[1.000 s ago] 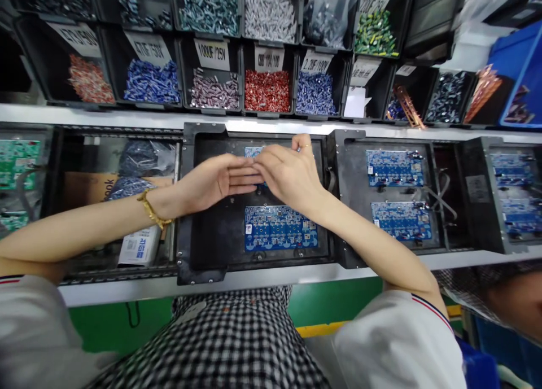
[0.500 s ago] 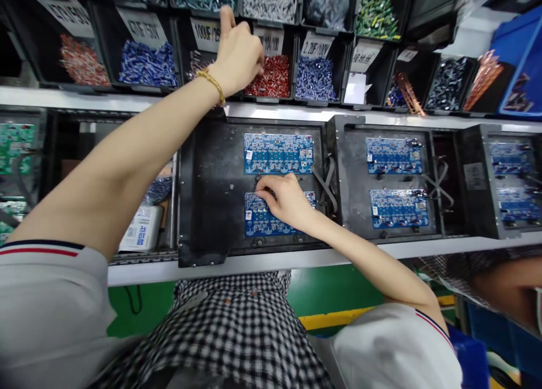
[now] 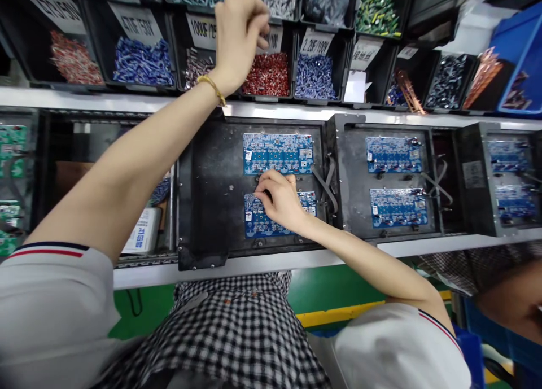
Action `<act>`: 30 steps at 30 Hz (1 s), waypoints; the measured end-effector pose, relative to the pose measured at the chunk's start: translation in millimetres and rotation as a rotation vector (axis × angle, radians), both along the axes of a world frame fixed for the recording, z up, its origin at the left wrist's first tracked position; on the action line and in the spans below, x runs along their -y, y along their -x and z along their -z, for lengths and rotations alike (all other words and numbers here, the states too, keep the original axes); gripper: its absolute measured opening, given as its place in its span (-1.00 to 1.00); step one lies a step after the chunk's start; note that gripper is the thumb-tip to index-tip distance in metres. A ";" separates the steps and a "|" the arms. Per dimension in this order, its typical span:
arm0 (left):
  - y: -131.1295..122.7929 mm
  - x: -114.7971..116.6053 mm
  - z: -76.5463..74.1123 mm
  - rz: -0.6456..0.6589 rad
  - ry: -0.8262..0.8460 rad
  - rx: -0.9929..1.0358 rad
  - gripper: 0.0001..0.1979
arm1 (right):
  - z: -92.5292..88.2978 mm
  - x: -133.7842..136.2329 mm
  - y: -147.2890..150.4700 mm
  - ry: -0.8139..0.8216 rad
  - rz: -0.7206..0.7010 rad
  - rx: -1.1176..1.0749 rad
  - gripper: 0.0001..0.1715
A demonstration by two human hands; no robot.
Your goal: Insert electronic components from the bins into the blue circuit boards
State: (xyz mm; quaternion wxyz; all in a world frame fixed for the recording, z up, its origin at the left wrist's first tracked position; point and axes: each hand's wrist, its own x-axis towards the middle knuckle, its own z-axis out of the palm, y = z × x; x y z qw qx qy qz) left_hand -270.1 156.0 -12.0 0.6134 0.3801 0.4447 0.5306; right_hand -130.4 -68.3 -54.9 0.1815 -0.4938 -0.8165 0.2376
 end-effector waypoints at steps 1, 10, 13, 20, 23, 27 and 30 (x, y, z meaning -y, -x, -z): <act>-1.2 4.1 -3.6 -0.011 -0.142 -0.045 -0.82 | 0.7 0.5 0.3 -0.010 0.003 0.001 -0.92; 14.7 139.2 -7.4 0.289 0.273 0.120 -0.76 | -11.5 3.6 -12.6 -0.230 -0.186 0.204 -0.81; 22.8 185.9 6.0 0.412 0.448 0.151 -0.76 | -29.7 -2.6 -17.7 -0.213 -0.029 0.109 -0.84; 9.7 224.1 -3.7 0.425 0.552 0.400 -0.71 | -59.8 -0.8 -9.8 -0.292 0.082 -0.114 -0.89; 3.1 232.2 -7.9 0.470 0.533 0.463 -0.71 | -67.6 10.6 -12.8 -0.392 0.084 -0.015 -0.86; 3.7 239.7 -2.1 0.478 0.583 0.348 -0.69 | -65.6 30.2 -32.5 -0.356 0.054 0.077 -0.83; 6.7 235.4 5.2 0.318 0.608 0.245 -0.79 | -48.3 46.4 -48.7 -0.210 -0.062 0.141 -0.88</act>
